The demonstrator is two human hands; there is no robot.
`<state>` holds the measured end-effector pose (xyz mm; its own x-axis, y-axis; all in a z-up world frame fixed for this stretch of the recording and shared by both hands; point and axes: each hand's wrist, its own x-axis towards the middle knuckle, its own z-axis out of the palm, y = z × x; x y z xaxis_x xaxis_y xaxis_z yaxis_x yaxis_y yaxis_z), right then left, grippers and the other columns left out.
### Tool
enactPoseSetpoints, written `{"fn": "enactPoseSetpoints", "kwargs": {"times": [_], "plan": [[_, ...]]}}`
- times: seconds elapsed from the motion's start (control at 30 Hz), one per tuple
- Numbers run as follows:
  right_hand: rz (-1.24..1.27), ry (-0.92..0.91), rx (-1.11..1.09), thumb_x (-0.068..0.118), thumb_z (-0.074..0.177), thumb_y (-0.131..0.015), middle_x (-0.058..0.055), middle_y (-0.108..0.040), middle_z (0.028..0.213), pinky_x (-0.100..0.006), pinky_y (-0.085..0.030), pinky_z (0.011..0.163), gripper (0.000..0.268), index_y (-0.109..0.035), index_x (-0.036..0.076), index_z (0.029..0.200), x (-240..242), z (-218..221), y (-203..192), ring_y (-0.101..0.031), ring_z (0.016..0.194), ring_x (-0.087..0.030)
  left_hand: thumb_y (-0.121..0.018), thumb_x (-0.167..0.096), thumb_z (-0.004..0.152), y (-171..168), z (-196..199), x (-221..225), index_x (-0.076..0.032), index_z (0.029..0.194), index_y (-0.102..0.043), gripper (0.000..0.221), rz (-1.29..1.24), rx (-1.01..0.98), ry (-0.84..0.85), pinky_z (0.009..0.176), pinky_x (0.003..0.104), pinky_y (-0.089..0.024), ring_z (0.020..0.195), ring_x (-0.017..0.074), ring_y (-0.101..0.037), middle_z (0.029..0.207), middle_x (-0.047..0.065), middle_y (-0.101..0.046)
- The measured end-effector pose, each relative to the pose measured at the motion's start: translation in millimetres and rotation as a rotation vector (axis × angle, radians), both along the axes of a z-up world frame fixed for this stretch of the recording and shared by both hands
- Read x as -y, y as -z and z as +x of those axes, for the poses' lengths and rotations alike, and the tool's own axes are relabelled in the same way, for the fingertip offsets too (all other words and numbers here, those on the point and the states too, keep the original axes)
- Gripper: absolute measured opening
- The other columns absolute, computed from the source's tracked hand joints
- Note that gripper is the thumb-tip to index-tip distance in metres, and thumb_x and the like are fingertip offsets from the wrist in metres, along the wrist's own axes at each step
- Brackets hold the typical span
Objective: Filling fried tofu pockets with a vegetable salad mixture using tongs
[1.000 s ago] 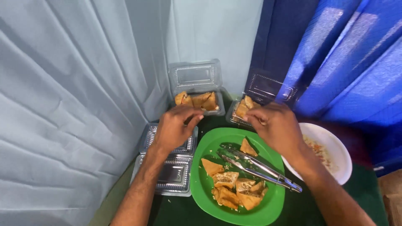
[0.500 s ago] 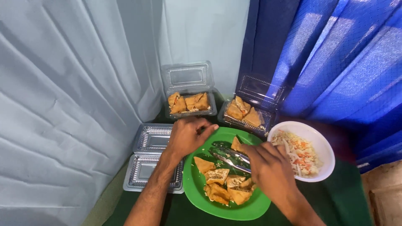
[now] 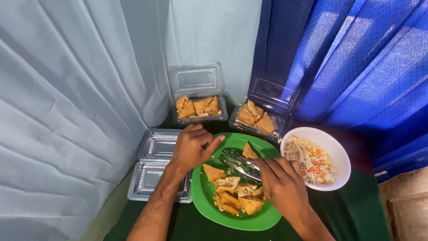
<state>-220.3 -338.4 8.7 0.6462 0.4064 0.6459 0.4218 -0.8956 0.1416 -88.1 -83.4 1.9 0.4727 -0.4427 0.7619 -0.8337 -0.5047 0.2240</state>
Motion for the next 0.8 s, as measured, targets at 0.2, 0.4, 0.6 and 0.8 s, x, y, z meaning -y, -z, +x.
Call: {"fn": "enactPoseSetpoints", "kwargs": {"times": [0.2, 0.4, 0.6, 0.8], "plan": [[0.001, 0.002, -0.078, 0.002, 0.089, -0.069, -0.002, -0.076, 0.096, -0.036, -0.039, 0.084, 0.035, -0.070, 0.011, 0.123, 6, 0, 8, -0.060, 0.097, -0.024, -0.070, -0.021, 0.100, -10, -6, 0, -0.002, 0.093, -0.070, 0.020, -0.050, 0.062, 0.027, 0.067, 0.038, -0.044, 0.077, 0.0239, -0.051, 0.081, 0.007, -0.055], [0.035, -0.032, -0.240, 0.027, 0.096, -0.065, 0.000, -0.073, 0.112, -0.042, -0.040, 0.085, 0.035, -0.066, 0.013, 0.128, 4, 4, 18, -0.059, 0.104, -0.024, -0.074, -0.033, 0.097, 7, 1, -1, -0.008, 0.080, -0.073, 0.031, 0.077, -0.007, 0.036, 0.065, 0.036, -0.042, 0.073, 0.0187, -0.052, 0.070, 0.002, -0.063], [0.067, -0.042, -0.297, 0.033, 0.098, -0.062, -0.001, -0.073, 0.115, -0.043, -0.046, 0.085, 0.037, -0.066, 0.012, 0.129, 9, 7, 20, -0.059, 0.105, -0.025, -0.064, -0.045, 0.101, 0, -5, -6, -0.013, 0.064, -0.064, 0.049, 0.261, -0.239, 0.112, 0.070, 0.040, -0.044, 0.071, 0.0203, -0.052, 0.060, -0.002, -0.052], [0.060, -0.037, -0.252, 0.031, 0.098, -0.065, -0.005, -0.075, 0.112, -0.042, -0.048, 0.084, 0.035, -0.069, 0.008, 0.124, 7, 9, 22, -0.061, 0.100, -0.026, -0.066, -0.046, 0.098, -2, 2, -14, -0.012, 0.069, -0.069, 0.044, 0.381, -0.351, 0.098, 0.077, 0.041, -0.048, 0.073, 0.0208, -0.056, 0.064, -0.002, -0.059]]}}
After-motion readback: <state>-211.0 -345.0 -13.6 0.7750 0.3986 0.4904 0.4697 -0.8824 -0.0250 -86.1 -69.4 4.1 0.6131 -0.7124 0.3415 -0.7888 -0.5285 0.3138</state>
